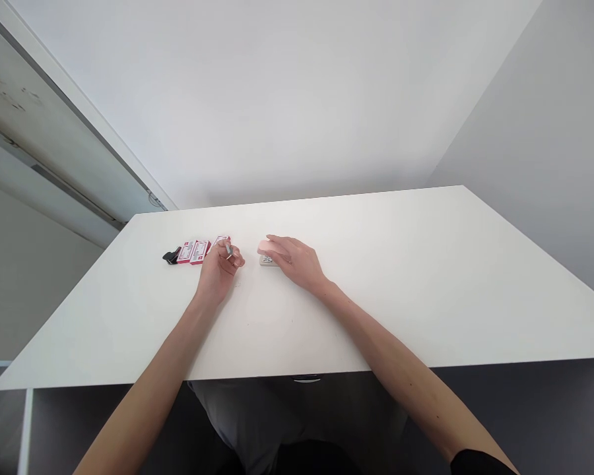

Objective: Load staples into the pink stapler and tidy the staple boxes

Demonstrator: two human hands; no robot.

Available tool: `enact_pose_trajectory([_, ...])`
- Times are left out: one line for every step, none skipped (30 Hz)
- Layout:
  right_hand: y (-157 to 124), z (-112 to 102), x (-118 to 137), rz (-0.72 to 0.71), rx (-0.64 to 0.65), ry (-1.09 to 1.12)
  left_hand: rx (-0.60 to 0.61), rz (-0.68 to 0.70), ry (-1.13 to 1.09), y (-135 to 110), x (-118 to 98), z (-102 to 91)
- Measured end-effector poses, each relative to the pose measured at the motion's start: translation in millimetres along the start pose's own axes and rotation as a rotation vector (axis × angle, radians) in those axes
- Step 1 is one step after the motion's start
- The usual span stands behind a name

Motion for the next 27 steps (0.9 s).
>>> enact_pose_trajectory([-1,0,2,-0.041,-0.039,0.008,0.004,-0.001,0.028,-1,0,0.8])
enact_pose_trajectory([-1,-1,3,-0.086,-0.079,0.013,0.008,-0.002,0.054,-2,0,1.8])
enact_pose_trajectory([-2,-2,5,-0.131,-0.114,0.012,0.015,-0.003,0.081,-2,1,3.0])
enact_pose_trajectory([-2,-2,8,-0.173,-0.139,0.008,0.022,-0.004,0.106,-3,1,4.4])
enact_pose_trajectory([-3,-2,9,-0.211,-0.155,0.001,0.032,-0.004,0.127,-4,1,6.0])
enact_pose_trajectory([-3,-2,11,-0.244,-0.160,-0.007,0.044,-0.005,0.145,-5,2,7.5])
enact_pose_trajectory([-3,-1,13,-0.274,-0.156,-0.014,0.057,-0.004,0.160,-5,2,9.0])
enact_pose_trajectory([-3,-1,14,-0.300,-0.145,-0.017,0.070,-0.004,0.174,-6,3,10.1])
enact_pose_trajectory([-4,0,15,-0.322,-0.131,-0.018,0.082,-0.005,0.187,-6,4,11.0])
enact_pose_trajectory([-4,1,16,-0.338,-0.118,-0.018,0.095,-0.008,0.201,-6,5,11.5])
enact_pose_trajectory([-4,2,16,-0.350,-0.110,-0.015,0.110,-0.010,0.215,-7,6,11.9])
enact_pose_trajectory([-5,2,17,-0.359,-0.103,-0.012,0.129,-0.010,0.231,-7,7,12.2])
enact_pose_trajectory([-5,2,17,-0.366,-0.100,-0.009,0.150,-0.006,0.250,-8,8,12.5])
enact_pose_trajectory([-5,3,17,-0.372,-0.103,-0.005,0.173,0.005,0.277,-9,8,13.0])
enact_pose_trajectory([-5,2,17,-0.378,-0.109,-0.002,0.194,0.021,0.310,-11,8,13.8])
enact_pose_trajectory([-6,2,18,-0.384,-0.116,0.002,0.213,0.038,0.344,-12,7,14.8])
enact_pose_trajectory([-6,2,18,-0.388,-0.123,0.005,0.228,0.054,0.374,-14,6,16.0])
enact_pose_trajectory([-5,2,18,-0.388,-0.125,0.005,0.238,0.068,0.396,-16,5,17.5])
enact_pose_trajectory([-5,2,17,-0.384,-0.123,0.002,0.246,0.077,0.407,-18,4,19.2])
enact_pose_trajectory([-5,2,17,-0.378,-0.117,-0.003,0.252,0.081,0.407,-20,3,21.0])
enact_pose_trajectory([-5,2,16,-0.371,-0.108,-0.009,0.257,0.082,0.402,-21,2,22.7])
enact_pose_trajectory([-4,3,16,-0.364,-0.098,-0.014,0.259,0.081,0.397,-23,1,24.3])
enact_pose_trajectory([-4,3,16,-0.361,-0.093,-0.015,0.259,0.080,0.397,-24,0,25.7])
enact_pose_trajectory([-4,3,16,-0.359,-0.093,-0.010,0.257,0.080,0.400,-25,0,26.8])
enact_pose_trajectory([-4,3,16,-0.358,-0.097,0.001,0.251,0.083,0.405,-26,-1,27.6])
enact_pose_trajectory([-4,2,16,-0.351,-0.106,0.018,0.243,0.086,0.408,-26,-2,28.1])
enact_pose_trajectory([-3,1,16,-0.331,-0.121,0.040,0.234,0.091,0.406,-26,-2,28.4])
Point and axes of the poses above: each hand's wrist, its own y-axis towards the middle knuckle, its own z-axis out of the palm, x = y × z, the point moved 4 cm from there along y, towards the middle knuckle, and after that the axes turned 5 degrees about -x, right-handed, at the moved point
